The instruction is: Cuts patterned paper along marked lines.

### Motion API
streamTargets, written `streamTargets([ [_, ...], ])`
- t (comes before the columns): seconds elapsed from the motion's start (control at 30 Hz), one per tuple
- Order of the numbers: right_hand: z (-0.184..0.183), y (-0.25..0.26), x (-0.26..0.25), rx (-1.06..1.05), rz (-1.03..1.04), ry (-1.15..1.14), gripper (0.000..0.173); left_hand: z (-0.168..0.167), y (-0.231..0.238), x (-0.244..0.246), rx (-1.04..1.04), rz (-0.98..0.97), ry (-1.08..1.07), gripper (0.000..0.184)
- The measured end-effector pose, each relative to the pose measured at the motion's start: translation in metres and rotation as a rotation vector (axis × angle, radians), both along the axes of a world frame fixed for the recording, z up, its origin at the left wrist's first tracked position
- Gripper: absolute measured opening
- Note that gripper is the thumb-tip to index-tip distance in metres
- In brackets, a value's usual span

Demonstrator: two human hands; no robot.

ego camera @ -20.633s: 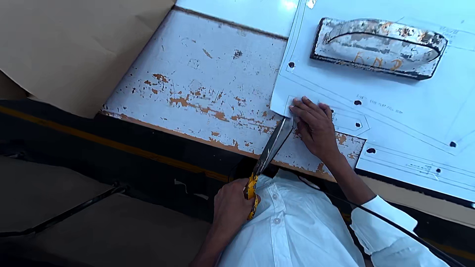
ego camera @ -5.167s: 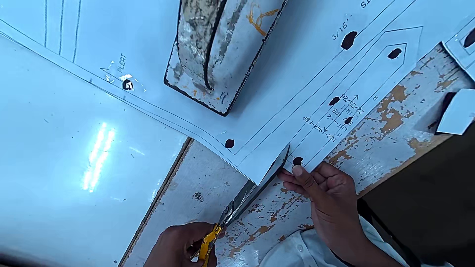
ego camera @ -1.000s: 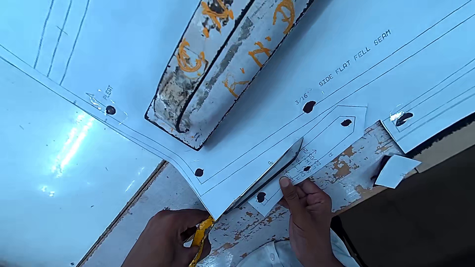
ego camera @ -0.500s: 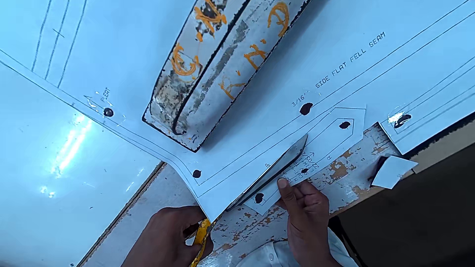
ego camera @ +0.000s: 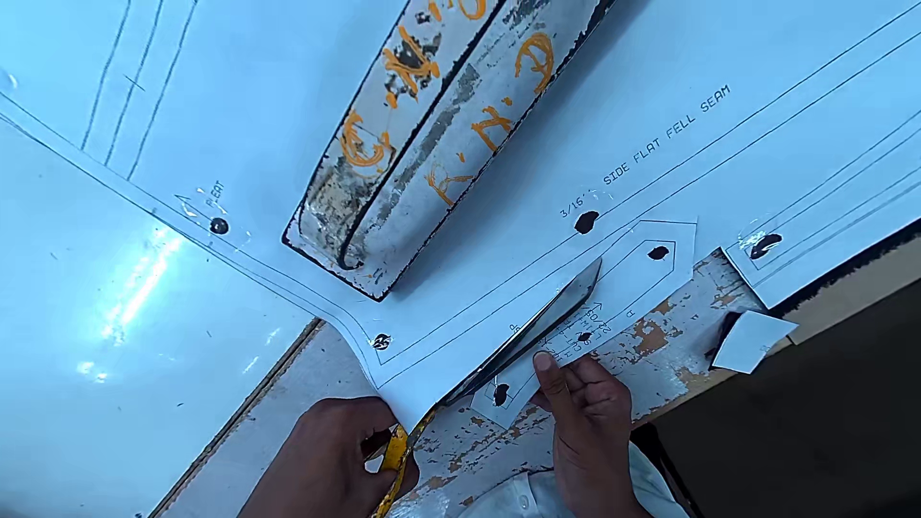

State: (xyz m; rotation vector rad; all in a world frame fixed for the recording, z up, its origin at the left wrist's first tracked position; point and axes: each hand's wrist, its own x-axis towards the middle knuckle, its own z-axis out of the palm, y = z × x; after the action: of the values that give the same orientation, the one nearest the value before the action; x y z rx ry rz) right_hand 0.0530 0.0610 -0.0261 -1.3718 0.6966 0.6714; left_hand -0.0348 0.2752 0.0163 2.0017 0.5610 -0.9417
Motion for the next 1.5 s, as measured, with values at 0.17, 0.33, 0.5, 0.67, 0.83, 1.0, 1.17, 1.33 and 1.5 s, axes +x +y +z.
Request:
streamTargets([
  [0.17,0.0,0.0,0.0,0.01,-0.003,-0.012,0.003,0.003,0.001,0.003,-0.028,0.02,0.032,0.02],
  [0.33,0.0,0.001,0.001,0.015,0.001,-0.01,0.003,0.003,0.001,0.004,-0.026,0.021,0.029,0.016],
  [0.5,0.001,-0.001,0.002,0.025,0.006,0.005,0.004,0.003,0.001,0.003,-0.055,0.031,0.02,0.018],
  [0.67,-0.002,-0.012,0.027,-0.002,0.054,-0.161,0.005,0.011,0.001,0.009,-0.112,0.046,0.023,0.018],
  [0.83,0.0,-0.009,0.064,-0.049,0.033,-0.196,0.01,0.014,-0.003,0.009,-0.112,0.044,0.033,0.02],
  [1.0,0.003,-0.006,0.07,-0.038,-0.024,-0.082,0.008,0.012,-0.009,0.014,-0.08,0.057,-0.009,0.021],
  [1.17,0.005,-0.007,0.071,-0.028,-0.046,-0.021,0.008,0.009,-0.015,0.025,-0.086,0.083,0.023,0.029],
  [1.33,0.004,-0.007,0.072,-0.025,-0.063,-0.002,0.007,0.01,-0.011,0.03,-0.08,0.055,0.033,0.027],
  [1.5,0.003,-0.008,0.071,-0.019,-0.068,0.0,0.007,0.01,-0.008,0.032,-0.056,0.017,0.037,0.026],
])
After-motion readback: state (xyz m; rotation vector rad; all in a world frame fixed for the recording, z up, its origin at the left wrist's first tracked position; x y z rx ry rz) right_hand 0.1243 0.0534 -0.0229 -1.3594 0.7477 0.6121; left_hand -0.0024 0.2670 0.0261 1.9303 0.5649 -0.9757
